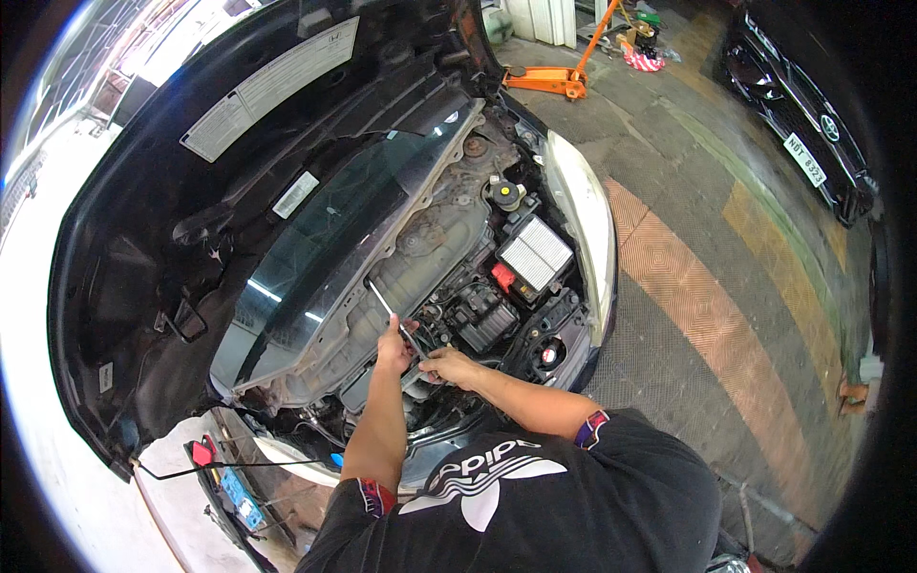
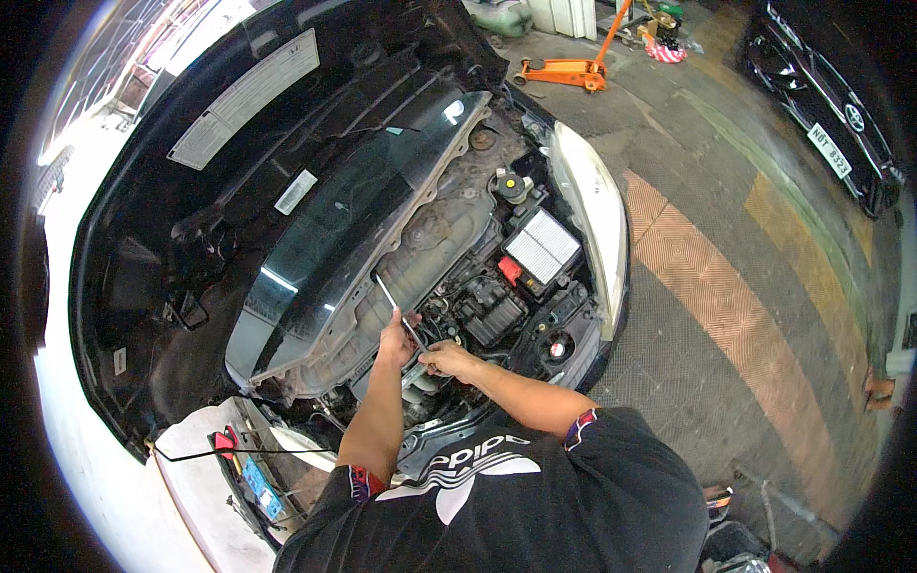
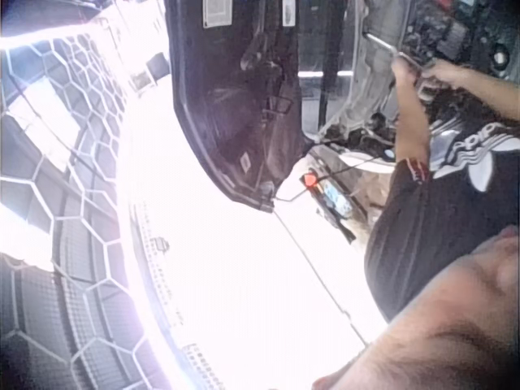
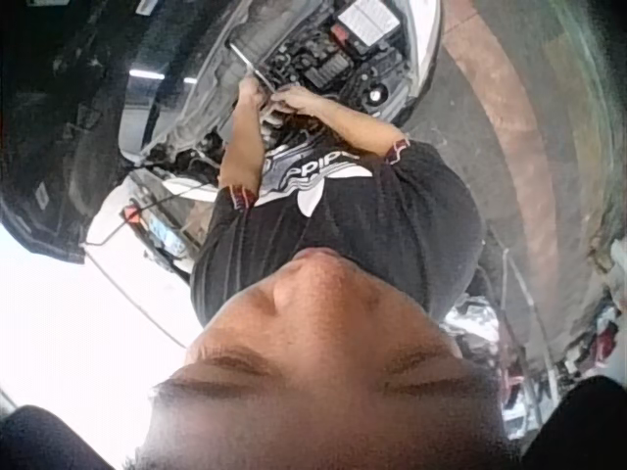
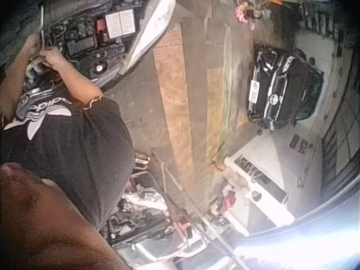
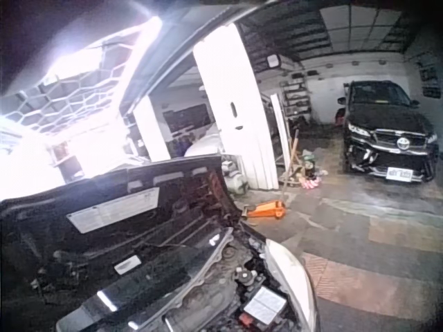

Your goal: The person works on a car engine with the hood open, using a wrench to tighten bolts on the engine block. They move around the front of the vehicle to access different areas, occasionally picking up tools from a toolbox on the floor.

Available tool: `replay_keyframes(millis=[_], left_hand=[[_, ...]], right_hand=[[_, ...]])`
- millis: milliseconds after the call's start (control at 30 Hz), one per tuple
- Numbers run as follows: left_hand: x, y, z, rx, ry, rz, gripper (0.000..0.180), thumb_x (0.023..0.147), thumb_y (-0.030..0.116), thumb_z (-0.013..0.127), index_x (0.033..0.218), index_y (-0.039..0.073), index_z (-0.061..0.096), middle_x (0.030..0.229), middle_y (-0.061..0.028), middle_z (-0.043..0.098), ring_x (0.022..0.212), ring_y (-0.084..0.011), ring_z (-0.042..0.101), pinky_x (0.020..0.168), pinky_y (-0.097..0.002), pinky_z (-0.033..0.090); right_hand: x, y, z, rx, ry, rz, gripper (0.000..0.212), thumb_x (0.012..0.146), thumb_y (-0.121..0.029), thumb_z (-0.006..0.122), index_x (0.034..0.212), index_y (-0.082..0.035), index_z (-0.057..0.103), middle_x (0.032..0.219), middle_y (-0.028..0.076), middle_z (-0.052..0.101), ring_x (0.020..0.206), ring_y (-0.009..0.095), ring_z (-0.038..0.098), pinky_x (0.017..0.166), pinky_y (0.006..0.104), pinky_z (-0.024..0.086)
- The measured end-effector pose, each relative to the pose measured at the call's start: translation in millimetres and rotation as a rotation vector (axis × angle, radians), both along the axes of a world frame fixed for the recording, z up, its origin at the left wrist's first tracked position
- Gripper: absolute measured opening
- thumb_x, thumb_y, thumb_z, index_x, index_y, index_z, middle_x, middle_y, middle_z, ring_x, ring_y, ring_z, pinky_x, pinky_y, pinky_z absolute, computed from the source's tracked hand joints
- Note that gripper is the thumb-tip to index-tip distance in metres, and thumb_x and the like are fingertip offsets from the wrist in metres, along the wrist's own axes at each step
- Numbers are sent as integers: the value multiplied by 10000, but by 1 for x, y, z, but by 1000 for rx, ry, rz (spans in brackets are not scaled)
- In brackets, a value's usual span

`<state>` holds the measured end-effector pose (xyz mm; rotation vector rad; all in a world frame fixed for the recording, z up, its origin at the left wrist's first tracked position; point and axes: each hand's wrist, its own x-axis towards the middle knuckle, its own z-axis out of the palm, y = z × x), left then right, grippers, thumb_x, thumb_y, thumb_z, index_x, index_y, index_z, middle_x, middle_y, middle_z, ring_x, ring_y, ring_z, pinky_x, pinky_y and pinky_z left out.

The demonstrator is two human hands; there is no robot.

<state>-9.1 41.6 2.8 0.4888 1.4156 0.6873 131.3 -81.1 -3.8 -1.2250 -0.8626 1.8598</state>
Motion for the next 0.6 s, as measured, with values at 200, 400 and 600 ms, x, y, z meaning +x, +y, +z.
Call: replay_keyframes(millis=[200, 400, 600], left_hand=[[9, -3, 5, 60, 56, 41, 346, 1070, 414, 505, 968, 121, 661, 822, -27, 690, 542, -141, 484, 488, -304, 371], [7, 1, 5, 15, 44, -7, 383, 1052, 476, 514, 972, 132, 664, 881, -6, 696, 613, -167, 514, 584, -373, 423], [8, 3, -2, -35, -209, 150, 365, 1073, 443, 475, 1029, 129, 655, 865, -4, 694, 592, -153, 471, 554, -341, 374]], right_hand=[[-1, -1, 4, -69, 123, -45, 351, 1016, -345, 575, 986, -32, 730, 745, 56, 658, 635, 164, 603, 568, 332, 429], [7, -1, 15, -4, -10, -37, 261, 973, -315, 653, 942, -63, 715, 749, 51, 657, 615, 141, 559, 566, 284, 396], [6, -5, 21, -398, 696, -158, 288, 975, -289, 644, 991, -16, 736, 762, 89, 696, 667, 161, 621, 601, 303, 460]])
